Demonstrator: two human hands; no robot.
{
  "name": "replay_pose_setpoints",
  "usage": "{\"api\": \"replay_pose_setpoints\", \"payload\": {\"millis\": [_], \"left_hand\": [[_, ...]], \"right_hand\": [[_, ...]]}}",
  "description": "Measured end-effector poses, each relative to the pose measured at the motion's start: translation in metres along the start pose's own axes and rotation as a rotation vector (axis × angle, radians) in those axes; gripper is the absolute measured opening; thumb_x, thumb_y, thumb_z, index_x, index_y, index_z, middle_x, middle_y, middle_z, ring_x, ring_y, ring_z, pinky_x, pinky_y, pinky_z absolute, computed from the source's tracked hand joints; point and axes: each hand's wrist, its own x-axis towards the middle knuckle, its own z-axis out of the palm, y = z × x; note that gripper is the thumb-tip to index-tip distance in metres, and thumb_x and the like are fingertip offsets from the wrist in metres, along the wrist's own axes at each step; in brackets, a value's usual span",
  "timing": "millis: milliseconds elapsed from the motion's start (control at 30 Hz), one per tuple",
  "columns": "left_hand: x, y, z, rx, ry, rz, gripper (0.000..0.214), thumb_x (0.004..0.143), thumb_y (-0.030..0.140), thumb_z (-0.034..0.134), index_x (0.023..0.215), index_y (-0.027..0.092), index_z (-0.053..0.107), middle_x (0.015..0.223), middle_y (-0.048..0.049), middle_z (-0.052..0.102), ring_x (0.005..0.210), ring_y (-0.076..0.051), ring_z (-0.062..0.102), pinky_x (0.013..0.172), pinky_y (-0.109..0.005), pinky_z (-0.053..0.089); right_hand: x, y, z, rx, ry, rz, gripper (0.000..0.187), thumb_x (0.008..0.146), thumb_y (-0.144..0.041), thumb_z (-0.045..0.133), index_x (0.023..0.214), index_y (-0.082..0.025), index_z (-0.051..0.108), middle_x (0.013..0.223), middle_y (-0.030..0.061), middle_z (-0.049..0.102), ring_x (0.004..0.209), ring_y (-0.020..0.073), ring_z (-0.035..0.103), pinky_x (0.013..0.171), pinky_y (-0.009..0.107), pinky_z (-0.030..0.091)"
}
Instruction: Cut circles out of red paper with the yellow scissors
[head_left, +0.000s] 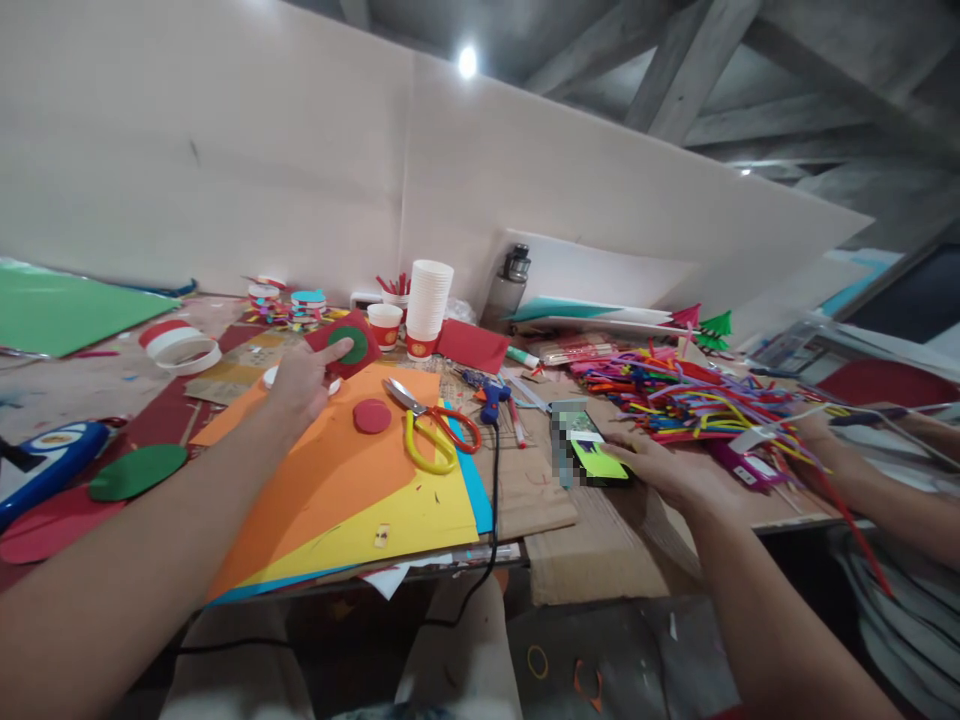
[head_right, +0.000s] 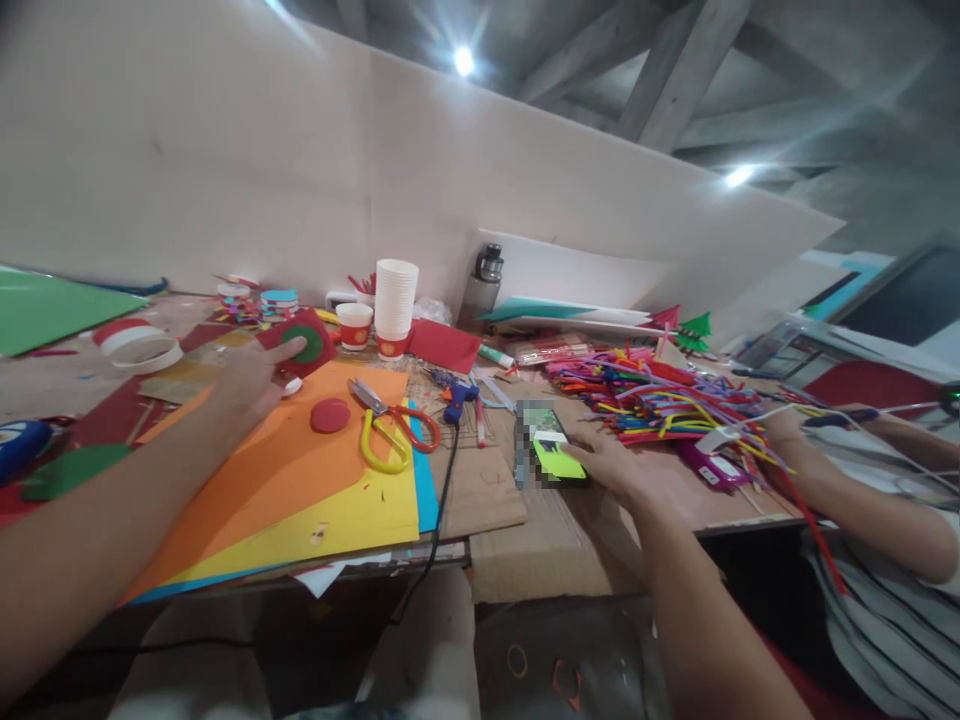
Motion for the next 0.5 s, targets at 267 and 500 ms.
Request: {"api": "replay_pose_setpoints", "payload": {"millis": [267,500], "left_hand": [[0.003,-0.004,-0.005,0.008,-0.021,0.010,0.014,0.070,0.001,0.072,0.078,0.012,0.069,0.073,-0.0019,0.074,0.078,-0.015,0.070,0.080,-0.027,0.057],[0.003,-0.003,-0.004,0.024,-0.007,0.000,0.014,0.074,-0.001,0.066,0.079,0.012,0.069,0.071,0.0001,0.073,0.073,-0.013,0.069,0.081,-0.028,0.057]], "right_hand": [[0.006,0.000,0.003,0.029,-0.056,-0.030,0.042,0.079,-0.038,0.061,0.114,-0.016,0.069,0.119,0.0102,0.069,0.108,0.0250,0.063,0.093,0.032,0.048],[0.024,-0.006,0.011,-0.115,0.048,0.119,0.042,0.084,-0.052,0.056,0.093,-0.015,0.074,0.090,0.0103,0.074,0.087,0.0237,0.067,0.075,0.028,0.048]]}}
